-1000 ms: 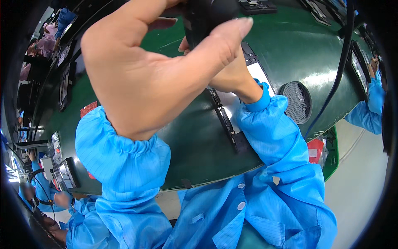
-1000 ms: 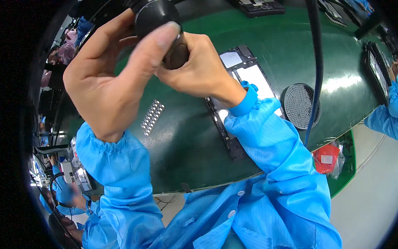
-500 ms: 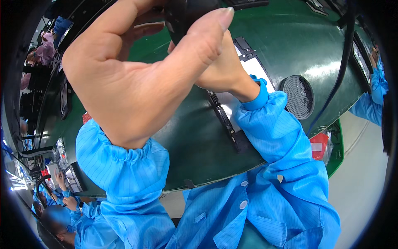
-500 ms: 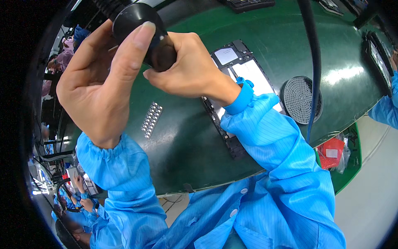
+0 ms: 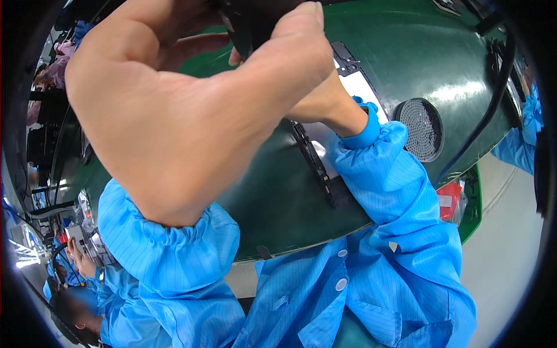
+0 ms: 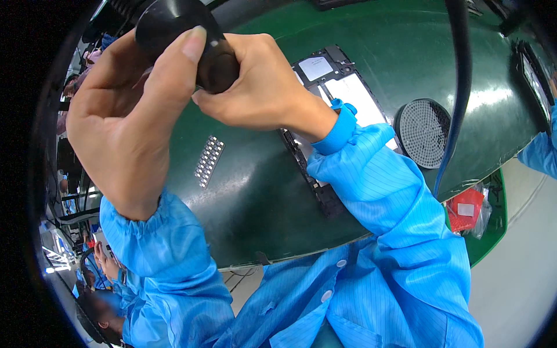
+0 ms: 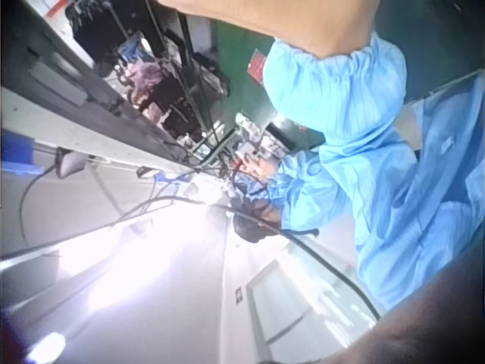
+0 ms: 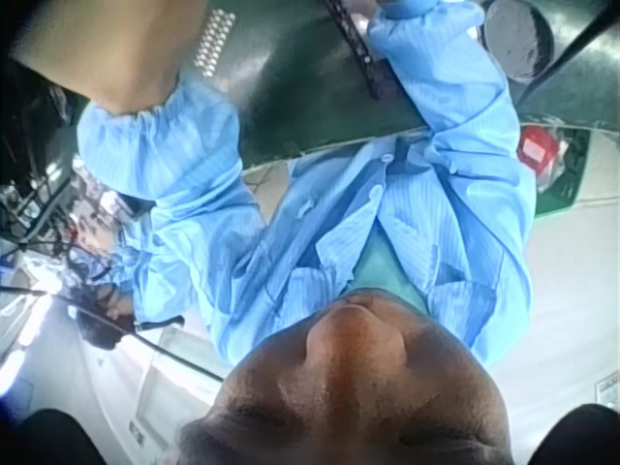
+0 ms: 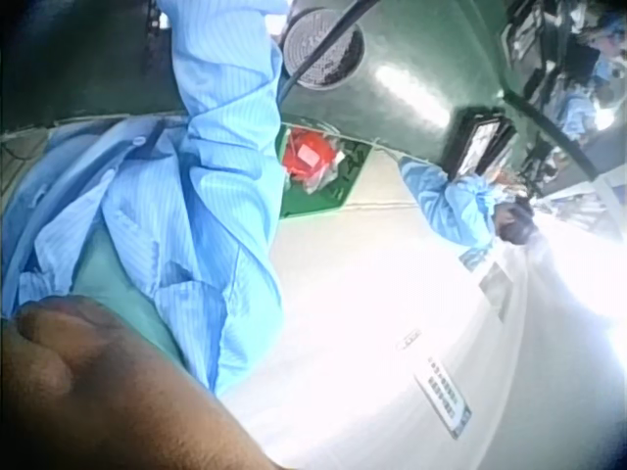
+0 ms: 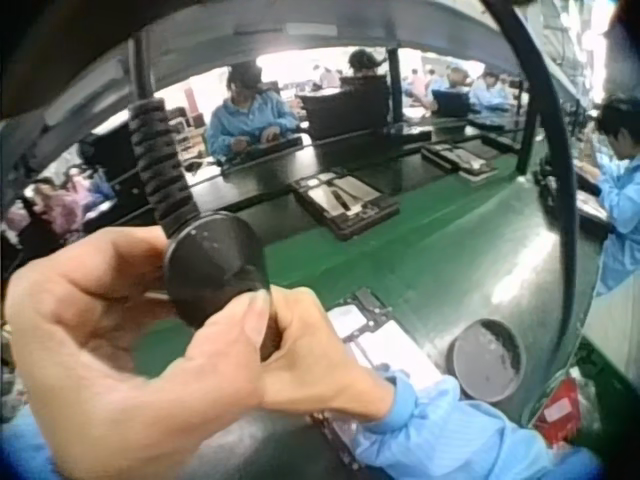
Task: Assembling a tablet device using an electric screwdriver at a factory workbench.
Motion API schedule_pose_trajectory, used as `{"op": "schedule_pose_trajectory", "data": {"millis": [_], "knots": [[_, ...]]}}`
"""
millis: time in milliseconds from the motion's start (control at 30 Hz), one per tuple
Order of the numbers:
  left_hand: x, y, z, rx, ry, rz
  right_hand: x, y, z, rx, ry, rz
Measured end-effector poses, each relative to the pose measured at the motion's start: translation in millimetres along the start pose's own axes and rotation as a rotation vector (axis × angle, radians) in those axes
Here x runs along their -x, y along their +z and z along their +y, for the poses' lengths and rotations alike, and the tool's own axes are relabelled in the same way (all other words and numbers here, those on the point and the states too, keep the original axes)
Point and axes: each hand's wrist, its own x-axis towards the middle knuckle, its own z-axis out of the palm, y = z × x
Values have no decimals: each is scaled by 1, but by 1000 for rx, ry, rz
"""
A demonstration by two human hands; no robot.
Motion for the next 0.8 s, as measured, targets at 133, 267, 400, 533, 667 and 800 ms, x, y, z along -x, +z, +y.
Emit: {"op": "schedule_pose_trajectory", "data": {"millis": [133,267,400,533,667,800], "knots": [[-6,1,-3,-68,-23,-4,-1,-2,-2,48,-43,0],[-6,-1,-2,-107,-7,-31,-4,-3,0,10,67,-71],[-6,-5,-11,-68,48,-56,-3,-3,3,7,26,-60],[-4,-6,-7,122,75,-119,-2,-3,5,-6,-10,-36],[-7,-7,-14,-144,93,-58,1,-5,-2,47,-109,18],[-9,-6,-19,-115,113,-14,0,-5,2,-7,-94,31]]}}
